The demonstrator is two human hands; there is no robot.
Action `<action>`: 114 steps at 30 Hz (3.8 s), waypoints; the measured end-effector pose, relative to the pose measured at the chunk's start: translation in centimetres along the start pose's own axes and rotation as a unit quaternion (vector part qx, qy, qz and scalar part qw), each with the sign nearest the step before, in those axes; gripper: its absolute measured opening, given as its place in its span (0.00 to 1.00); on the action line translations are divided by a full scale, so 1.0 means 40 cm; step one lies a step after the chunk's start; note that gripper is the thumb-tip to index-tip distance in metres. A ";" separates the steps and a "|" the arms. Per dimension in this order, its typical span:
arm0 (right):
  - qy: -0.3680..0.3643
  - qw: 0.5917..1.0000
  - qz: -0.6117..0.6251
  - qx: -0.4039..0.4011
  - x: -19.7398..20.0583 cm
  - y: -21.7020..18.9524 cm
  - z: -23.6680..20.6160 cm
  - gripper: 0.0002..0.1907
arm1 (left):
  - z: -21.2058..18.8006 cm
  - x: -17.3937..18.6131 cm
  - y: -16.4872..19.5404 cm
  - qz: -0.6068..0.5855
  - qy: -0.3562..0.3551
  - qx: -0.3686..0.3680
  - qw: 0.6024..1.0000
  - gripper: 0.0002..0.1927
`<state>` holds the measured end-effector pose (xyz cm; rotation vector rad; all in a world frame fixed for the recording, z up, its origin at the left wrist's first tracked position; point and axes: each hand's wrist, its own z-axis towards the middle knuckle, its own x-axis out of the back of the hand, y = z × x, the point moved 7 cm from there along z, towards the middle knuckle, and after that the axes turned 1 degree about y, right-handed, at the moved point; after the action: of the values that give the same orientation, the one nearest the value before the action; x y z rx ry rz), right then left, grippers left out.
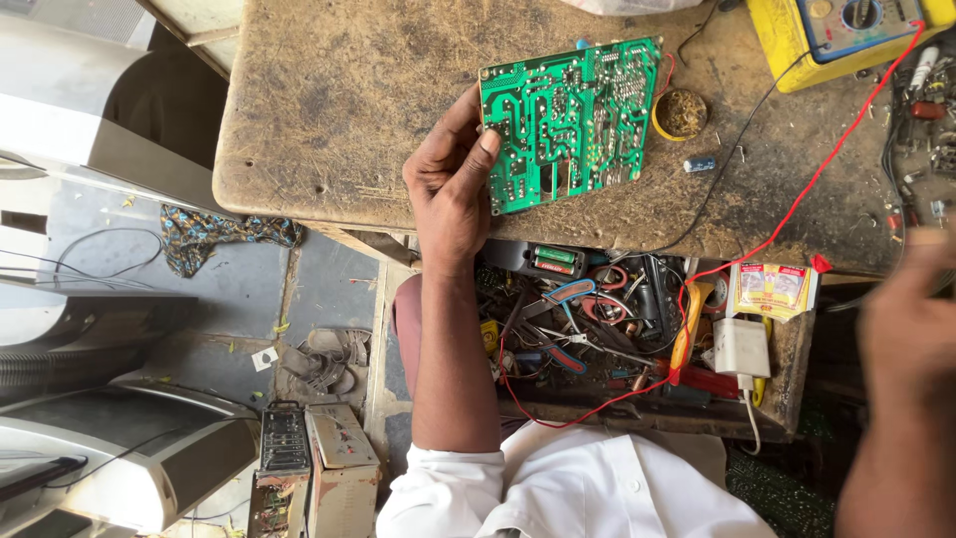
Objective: The person repairs a circuit board at a workbench. They handle small components, flip the board over, solder the board with a soldering iron, touch multimeter probes to the board to test it, and press a component onto the board.
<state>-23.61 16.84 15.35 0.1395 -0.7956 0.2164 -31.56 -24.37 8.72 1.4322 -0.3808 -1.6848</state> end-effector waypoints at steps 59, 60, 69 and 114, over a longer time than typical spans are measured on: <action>-0.096 0.749 0.638 -0.153 -0.268 -0.295 0.155 0.14 | -0.035 -0.126 0.063 0.113 -0.175 0.068 0.976 0.58; -0.097 0.746 0.641 -0.152 -0.271 -0.290 0.155 0.13 | -0.030 -0.127 0.058 0.120 -0.175 0.068 0.975 0.59; -0.089 0.740 0.652 -0.143 -0.304 -0.238 0.140 0.13 | -0.035 -0.147 0.034 0.105 -0.187 0.071 0.974 0.58; -0.089 0.720 0.675 -0.137 -0.301 -0.216 0.140 0.16 | -0.004 -0.141 -0.002 0.091 -0.181 0.063 0.977 0.57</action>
<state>-33.56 5.65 10.20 -0.7711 -0.9890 1.4918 -31.66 -19.97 12.25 1.1341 -0.8101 -1.7927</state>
